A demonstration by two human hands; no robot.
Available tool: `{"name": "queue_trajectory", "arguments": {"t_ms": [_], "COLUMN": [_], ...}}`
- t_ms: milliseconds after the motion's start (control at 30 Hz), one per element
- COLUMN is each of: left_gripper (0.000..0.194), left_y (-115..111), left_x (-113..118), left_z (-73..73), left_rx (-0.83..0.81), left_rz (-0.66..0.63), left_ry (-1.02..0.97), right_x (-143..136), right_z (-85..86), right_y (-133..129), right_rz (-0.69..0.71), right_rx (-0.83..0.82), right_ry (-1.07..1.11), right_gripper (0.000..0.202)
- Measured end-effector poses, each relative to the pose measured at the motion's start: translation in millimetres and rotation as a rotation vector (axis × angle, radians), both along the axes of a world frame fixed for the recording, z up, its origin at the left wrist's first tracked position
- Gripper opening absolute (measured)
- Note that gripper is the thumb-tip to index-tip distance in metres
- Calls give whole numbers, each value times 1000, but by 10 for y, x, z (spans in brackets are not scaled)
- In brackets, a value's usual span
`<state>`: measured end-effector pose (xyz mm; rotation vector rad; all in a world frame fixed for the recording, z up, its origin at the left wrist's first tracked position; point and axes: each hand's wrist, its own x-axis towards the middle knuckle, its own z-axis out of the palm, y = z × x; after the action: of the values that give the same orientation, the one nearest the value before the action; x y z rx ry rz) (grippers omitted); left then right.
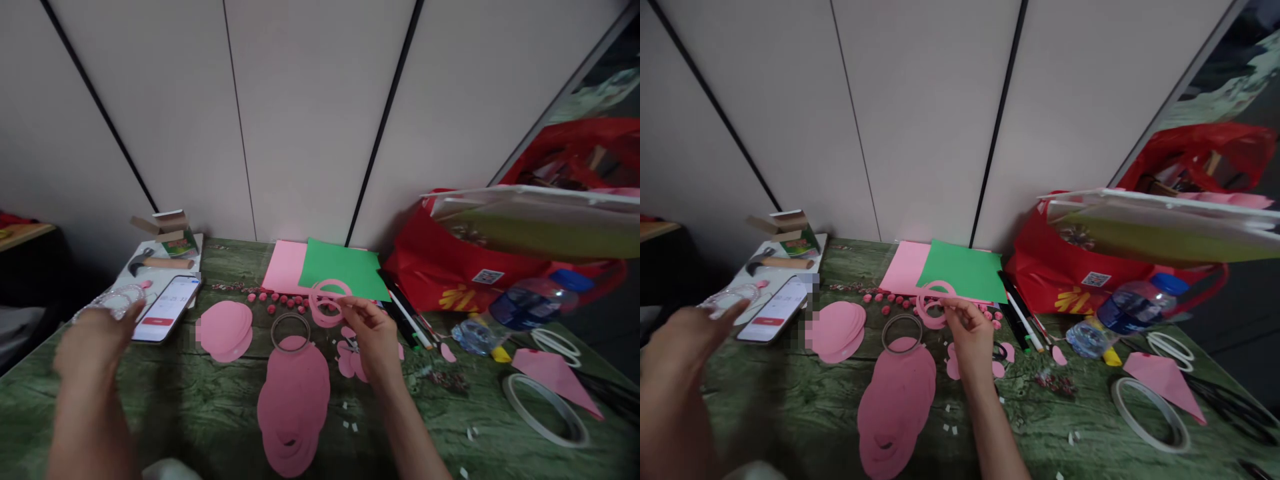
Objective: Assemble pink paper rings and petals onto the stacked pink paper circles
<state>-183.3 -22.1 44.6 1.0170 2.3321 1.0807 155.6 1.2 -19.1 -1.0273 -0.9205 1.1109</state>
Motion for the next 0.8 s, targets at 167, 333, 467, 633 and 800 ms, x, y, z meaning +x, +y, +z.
{"name": "queue_trajectory", "arguments": {"t_ms": [167,333,467,633,800], "left_gripper": [37,28,24,21,18], "left_y": [255,237,233,299,299], "left_x": [1475,2174,2076,1970,1874], "left_z": [-55,-317,-399,-453,-349], "left_rx": [41,290,337,435,438], "left_rz": [-715,-903,-708,-594,-669], "left_ry": [-172,-586,-741,-823,-754], "right_x": [-4,-57,-158,-149,96], "right_z": [127,197,155,145,246], "right_y": [-55,-85,-96,-111,-98], "right_rz": [-141,-183,-63,88,-6], "right_rx": [96,176,258,222,78], "right_ry": [1,-66,-144,-212,-134], "right_gripper": [23,16,9,8,16]}}
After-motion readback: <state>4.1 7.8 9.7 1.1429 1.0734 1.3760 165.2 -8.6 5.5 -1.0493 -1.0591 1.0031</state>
